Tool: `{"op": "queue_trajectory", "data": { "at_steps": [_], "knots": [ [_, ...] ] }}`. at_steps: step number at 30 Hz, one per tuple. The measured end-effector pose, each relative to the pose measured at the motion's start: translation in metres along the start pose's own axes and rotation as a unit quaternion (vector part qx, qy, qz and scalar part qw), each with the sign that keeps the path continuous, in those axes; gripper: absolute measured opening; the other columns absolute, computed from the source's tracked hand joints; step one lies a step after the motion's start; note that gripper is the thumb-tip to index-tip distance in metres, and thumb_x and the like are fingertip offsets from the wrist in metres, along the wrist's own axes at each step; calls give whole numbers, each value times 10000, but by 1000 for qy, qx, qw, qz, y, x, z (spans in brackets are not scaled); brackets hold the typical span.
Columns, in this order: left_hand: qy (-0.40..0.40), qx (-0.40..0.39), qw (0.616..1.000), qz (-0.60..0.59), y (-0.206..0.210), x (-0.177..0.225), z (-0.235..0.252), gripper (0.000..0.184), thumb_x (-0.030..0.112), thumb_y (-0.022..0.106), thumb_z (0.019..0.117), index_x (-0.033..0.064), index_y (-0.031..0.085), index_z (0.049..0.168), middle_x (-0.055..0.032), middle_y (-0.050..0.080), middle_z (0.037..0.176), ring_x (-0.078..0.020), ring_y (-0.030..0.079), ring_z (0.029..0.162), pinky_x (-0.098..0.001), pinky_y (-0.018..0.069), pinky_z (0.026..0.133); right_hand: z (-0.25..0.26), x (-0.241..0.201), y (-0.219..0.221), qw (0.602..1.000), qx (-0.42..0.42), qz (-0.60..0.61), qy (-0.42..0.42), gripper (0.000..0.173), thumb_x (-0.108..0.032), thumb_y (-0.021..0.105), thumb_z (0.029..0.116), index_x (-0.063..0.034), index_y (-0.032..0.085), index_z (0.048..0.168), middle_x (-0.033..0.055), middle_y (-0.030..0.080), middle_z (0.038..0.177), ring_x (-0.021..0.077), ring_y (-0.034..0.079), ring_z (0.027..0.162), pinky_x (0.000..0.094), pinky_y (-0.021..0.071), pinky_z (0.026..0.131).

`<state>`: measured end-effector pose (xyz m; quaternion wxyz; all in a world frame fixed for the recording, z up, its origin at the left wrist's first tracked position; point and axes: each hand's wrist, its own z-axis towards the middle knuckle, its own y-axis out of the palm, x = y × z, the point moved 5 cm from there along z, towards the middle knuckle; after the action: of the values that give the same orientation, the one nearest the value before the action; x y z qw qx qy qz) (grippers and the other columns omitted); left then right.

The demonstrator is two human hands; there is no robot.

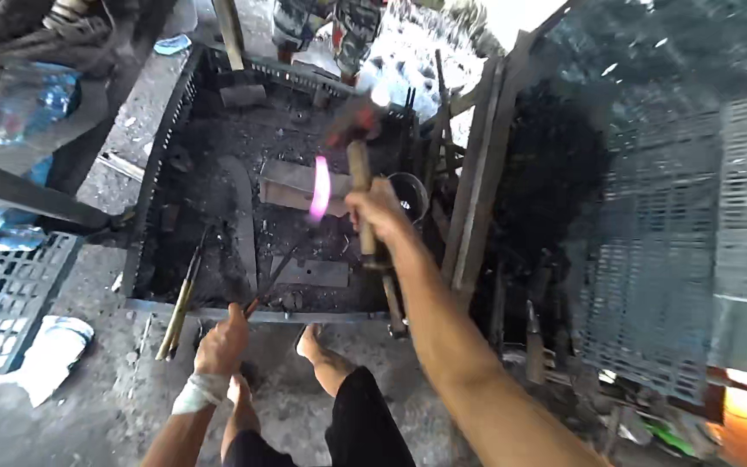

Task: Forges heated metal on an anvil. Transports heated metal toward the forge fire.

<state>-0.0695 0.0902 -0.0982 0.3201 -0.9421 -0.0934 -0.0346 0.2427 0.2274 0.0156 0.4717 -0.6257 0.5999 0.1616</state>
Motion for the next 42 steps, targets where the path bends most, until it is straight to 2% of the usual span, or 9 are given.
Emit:
{"op": "queue_trajectory", "data": {
  "at_steps": [5, 10, 12, 14, 17, 19, 26, 37, 42],
  "knots": [
    [14, 12, 1000, 6, 18, -7, 3, 496, 199, 506, 1034, 55, 379, 1492, -275, 687, 1185, -470, 699, 1078, -640, 568, 874, -131, -142, -133, 965, 115, -149, -184, 449, -186, 712, 900, -26, 552, 1288, 120, 669, 859, 234, 668, 611, 437, 610, 564],
    [2, 10, 1000, 0, 19, -8, 7, 464, 215, 485, 1054, 58, 396, 1481, -278, 689, 1165, -462, 705, 1065, -629, 572, 870, -156, -214, -181, 835, 314, -250, -377, 513, -273, 697, 880, 26, 548, 1269, 120, 654, 1004, 158, 687, 739, 380, 621, 673],
    [-19, -8, 1000, -5, 21, -8, 11, 481, 264, 486, 1062, 79, 390, 1496, -277, 696, 1151, -465, 709, 1050, -632, 573, 866, -128, -185, -152, 810, 362, -229, -401, 557, -243, 697, 896, 82, 526, 1314, 160, 667, 1059, 175, 696, 827, 370, 614, 747],
    [-30, -13, 999, 3, 24, -9, 17, 464, 321, 466, 1080, 93, 410, 1481, -258, 710, 1117, -459, 717, 1026, -624, 579, 846, -83, -102, -96, 861, 329, -219, -319, 529, -281, 696, 959, 40, 510, 1337, 144, 672, 995, 204, 683, 791, 411, 601, 689],
    [-22, -7, 1000, 10, 28, -11, 21, 426, 310, 478, 1075, 84, 443, 1434, -247, 722, 1049, -460, 726, 980, -620, 582, 809, 13, 55, -1, 977, 125, -155, -82, 426, -210, 680, 934, -6, 552, 1286, 176, 663, 856, 291, 662, 669, 499, 571, 601],
    [-23, -10, 1000, 19, 22, -11, 12, 419, 281, 499, 1061, 82, 446, 1425, -248, 720, 1051, -461, 726, 980, -623, 581, 813, 43, 107, 23, 997, 7, -71, 43, 366, -168, 659, 909, -25, 550, 1228, 127, 612, 762, 225, 610, 562, 397, 548, 523],
    [-1, 3, 1000, 6, 13, -19, 7, 421, 272, 466, 1066, 75, 436, 1437, -268, 704, 1106, -472, 716, 1008, -632, 578, 827, -58, 65, -58, 996, 63, -67, 15, 380, -105, 670, 875, -2, 556, 1222, 128, 630, 752, 232, 628, 530, 406, 576, 505],
    [4, 0, 1000, 24, 15, -32, -9, 472, 269, 480, 1061, 46, 402, 1469, -282, 676, 1189, -468, 697, 1079, -629, 569, 880, -250, 224, -22, 934, -145, -46, 324, 312, -67, 696, 843, -10, 551, 1113, 76, 584, 661, 182, 586, 499, 352, 531, 481],
    [5, 10, 1000, 17, 30, -44, -19, 505, 264, 512, 1048, 46, 395, 1488, -291, 680, 1180, -480, 696, 1072, -638, 565, 880, -248, 174, -47, 963, -123, -44, 237, 365, -101, 712, 833, -15, 558, 1152, 89, 614, 714, 200, 610, 529, 371, 554, 514]
  ]
}}
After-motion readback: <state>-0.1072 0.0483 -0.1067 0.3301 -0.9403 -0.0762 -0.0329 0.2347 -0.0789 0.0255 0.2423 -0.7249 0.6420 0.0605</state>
